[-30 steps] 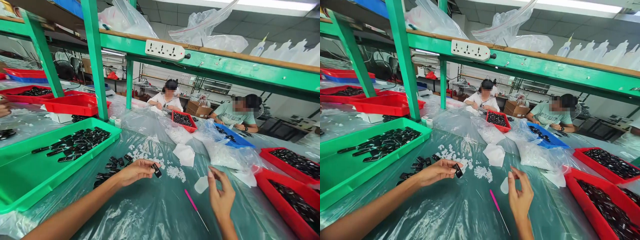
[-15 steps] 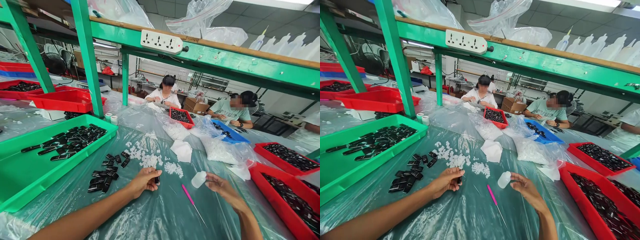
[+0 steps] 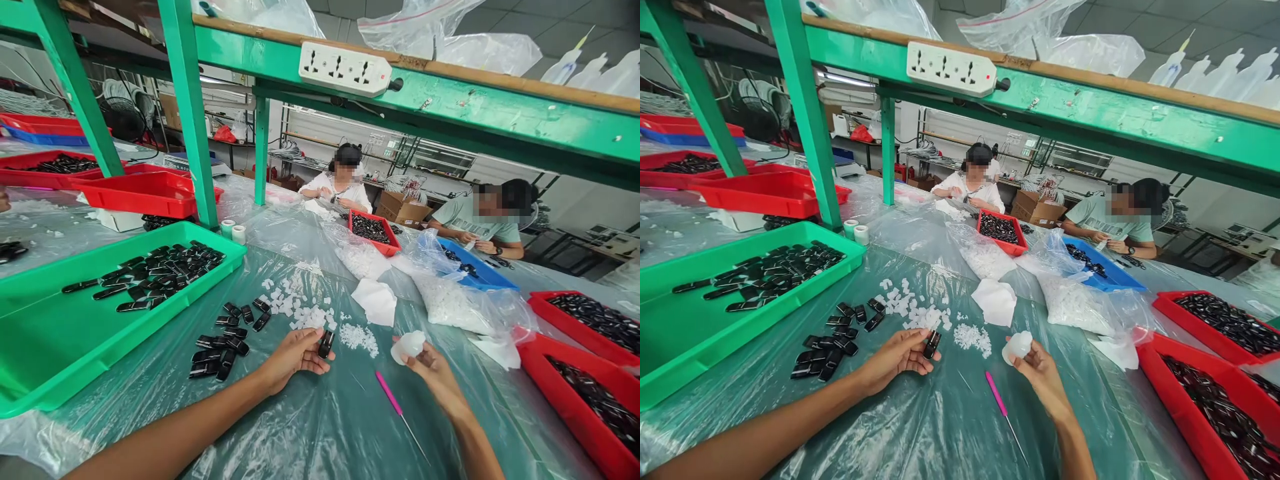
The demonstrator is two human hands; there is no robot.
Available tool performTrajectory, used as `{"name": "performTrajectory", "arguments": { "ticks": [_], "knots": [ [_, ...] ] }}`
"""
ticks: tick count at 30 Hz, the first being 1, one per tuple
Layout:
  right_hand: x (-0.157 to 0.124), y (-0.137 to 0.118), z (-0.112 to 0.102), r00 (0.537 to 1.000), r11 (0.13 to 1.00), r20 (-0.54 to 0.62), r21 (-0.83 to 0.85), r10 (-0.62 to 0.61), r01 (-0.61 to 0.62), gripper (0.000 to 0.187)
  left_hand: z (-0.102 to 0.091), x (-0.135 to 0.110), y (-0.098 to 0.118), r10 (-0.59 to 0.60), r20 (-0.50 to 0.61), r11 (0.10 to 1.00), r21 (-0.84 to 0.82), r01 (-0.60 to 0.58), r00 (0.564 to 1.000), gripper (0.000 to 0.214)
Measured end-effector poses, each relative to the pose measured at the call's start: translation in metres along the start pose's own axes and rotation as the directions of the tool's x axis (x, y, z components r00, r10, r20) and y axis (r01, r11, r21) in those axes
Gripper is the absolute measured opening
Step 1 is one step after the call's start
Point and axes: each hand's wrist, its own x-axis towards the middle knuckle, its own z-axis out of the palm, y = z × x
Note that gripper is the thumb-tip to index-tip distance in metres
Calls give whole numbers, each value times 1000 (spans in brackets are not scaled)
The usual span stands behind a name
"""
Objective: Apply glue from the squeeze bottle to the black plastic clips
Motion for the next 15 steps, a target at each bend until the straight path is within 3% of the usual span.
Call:
{"name": "performTrajectory", "arguments": {
  "ticks": [5, 8, 11, 15],
  "knots": [
    [-2, 4, 31, 995, 975, -58, 201, -80, 90, 36, -2, -1, -2, 12, 20, 997, 70, -13, 1000, 42],
    [-9, -3, 55, 993, 922, -59, 367, -106, 120, 38, -1, -1, -8, 84, 51, 978, 189, -92, 995, 39],
    [-16, -14, 77, 996, 694, 19, 719, -83, 44, 30, 1, -3, -13, 201, 77, 917, 336, -215, 977, 29],
    [-21, -19, 93, 993, 498, 116, 861, 3, -102, 25, 4, -6, -13, 234, 86, 847, 471, -247, 968, 30]
  ]
}}
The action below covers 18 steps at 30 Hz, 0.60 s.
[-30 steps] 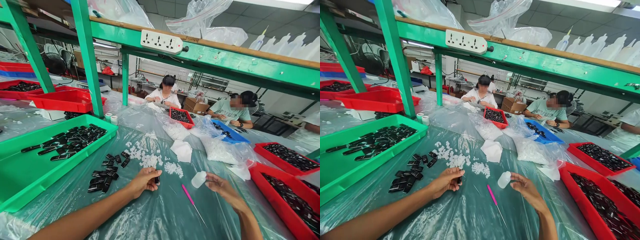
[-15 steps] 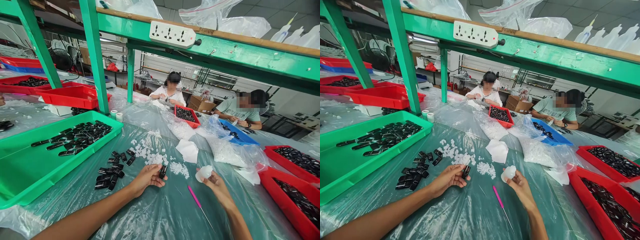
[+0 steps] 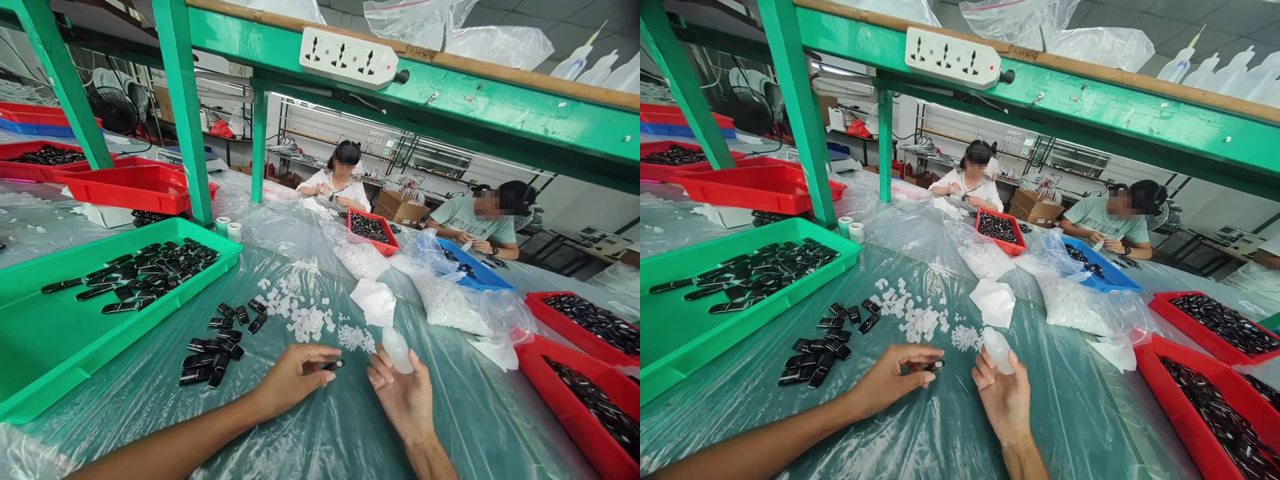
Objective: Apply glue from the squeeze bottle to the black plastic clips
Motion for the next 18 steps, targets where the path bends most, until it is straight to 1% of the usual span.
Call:
{"name": "performTrajectory", "arguments": {
  "ticks": [2, 4, 7, 10, 14, 18],
  "knots": [
    [-1, 4, -1, 999, 999, -30, 48, 27, -26, 19, 0, 0, 2, 3, -10, 998, 67, -3, 1000, 28],
    [-1, 9, -2, 998, 997, -57, 68, 35, -31, 14, 0, -1, 4, 14, -20, 995, 100, -12, 1000, 25],
    [-3, 15, -2, 993, 997, -100, 57, 65, -59, 18, 0, -2, 7, 19, -37, 995, 102, -15, 999, 23],
    [-6, 21, 2, 988, 997, -140, -34, 66, -71, 25, 0, -3, 7, 11, -53, 992, 124, -4, 999, 21],
    [-7, 27, 6, 987, 982, -162, -183, 11, -41, 26, 1, -3, 7, 9, -59, 989, 151, 0, 998, 22],
    [-7, 31, 6, 980, 953, -189, -304, -59, -1, 26, 2, -3, 6, 17, -56, 989, 146, -8, 998, 22]
  ]
}}
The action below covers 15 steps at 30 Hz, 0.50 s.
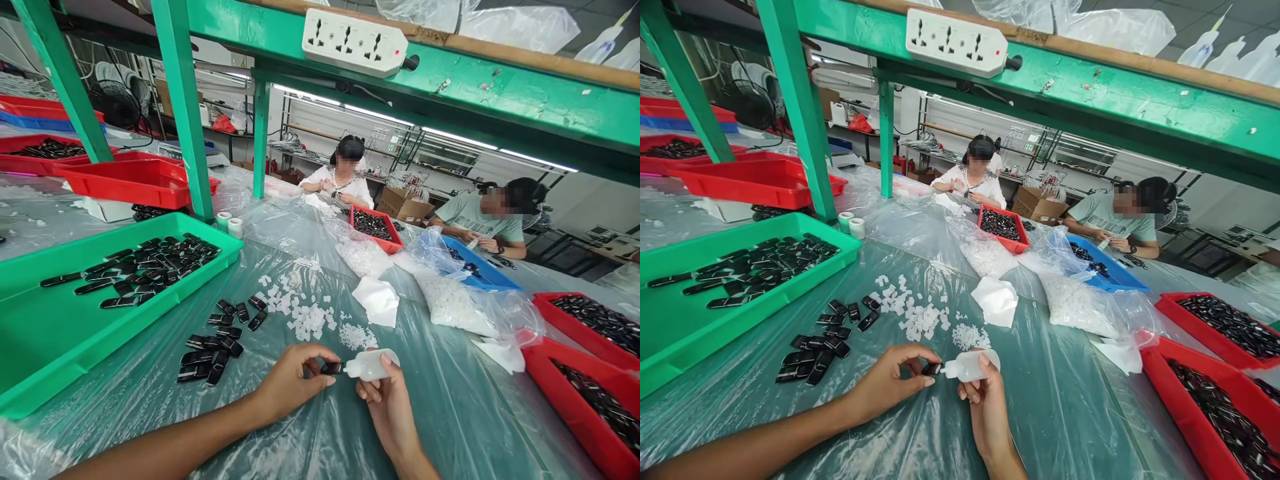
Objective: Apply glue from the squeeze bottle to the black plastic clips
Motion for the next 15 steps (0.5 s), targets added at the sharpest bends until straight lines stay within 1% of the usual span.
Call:
{"name": "performTrajectory", "arguments": {
  "ticks": [3, 6, 11, 15],
  "knots": [
    [-1, 1, -1, 997, 992, -20, -103, -72, 69, 24, 1, 1, -1, 9, -2, 1000, 8, -9, 1000, 21],
    [-4, -1, -2, 988, 960, -30, -243, -154, 142, 23, 1, 1, -3, 21, -2, 999, 40, -20, 1000, 21],
    [-9, -8, -2, 955, 843, -3, -471, -296, 260, 28, 1, 0, -3, 30, 2, 996, 82, -30, 1000, 20],
    [-14, -11, -1, 926, 750, 35, -574, -377, 327, 29, 1, 0, -2, 25, 10, 995, 97, -26, 1000, 19]
  ]
}}
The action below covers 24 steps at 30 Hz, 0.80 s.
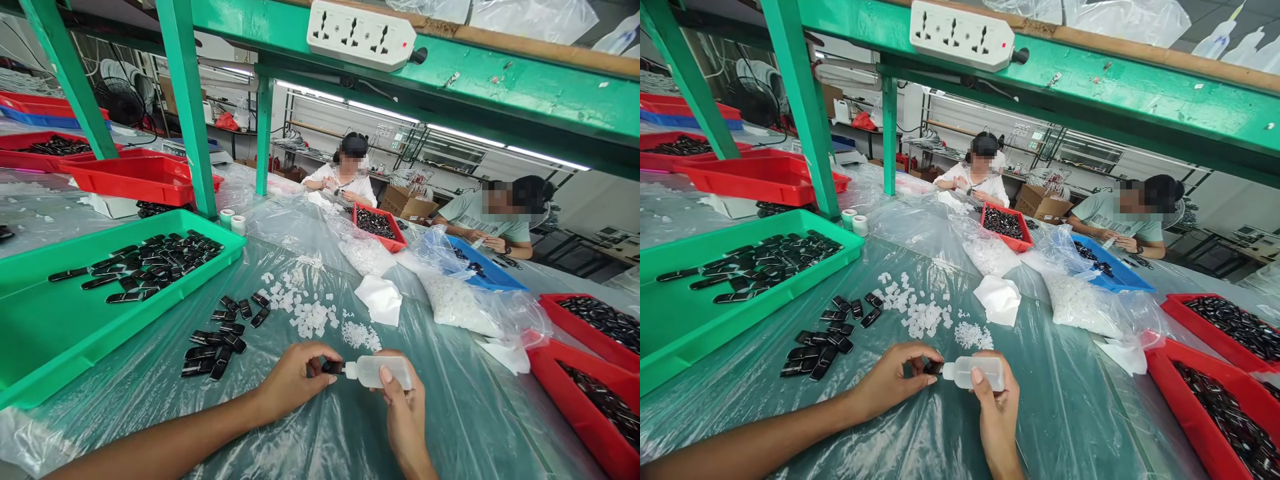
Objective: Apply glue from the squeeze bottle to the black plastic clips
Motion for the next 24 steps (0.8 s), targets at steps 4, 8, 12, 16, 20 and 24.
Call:
{"name": "performTrajectory", "arguments": {
  "ticks": [4, 8, 12, 16, 20, 24],
  "knots": [
    [-4, -3, -1, 996, 992, -26, -95, -89, 86, 26, 0, 1, 1, -2, 15, 1000, -11, 2, 1000, 19],
    [-4, -6, -1, 988, 978, -30, -155, -149, 142, 24, -1, -1, 3, -19, 31, 999, -29, 20, 999, 19],
    [-4, -7, -1, 985, 976, -14, -140, -170, 166, 23, -2, -2, 6, -21, 42, 999, -24, 22, 999, 18],
    [-6, -7, -1, 986, 977, 12, -133, -167, 167, 23, -2, -2, 4, -22, 44, 999, -24, 23, 999, 19],
    [-6, -6, -1, 985, 976, 2, -141, -170, 168, 24, -2, -2, 4, -21, 41, 1000, -15, 22, 999, 18],
    [-6, -6, -1, 984, 971, -16, -164, -178, 173, 25, -2, -2, 5, -9, 29, 1000, 21, 8, 1000, 18]
  ]
}}
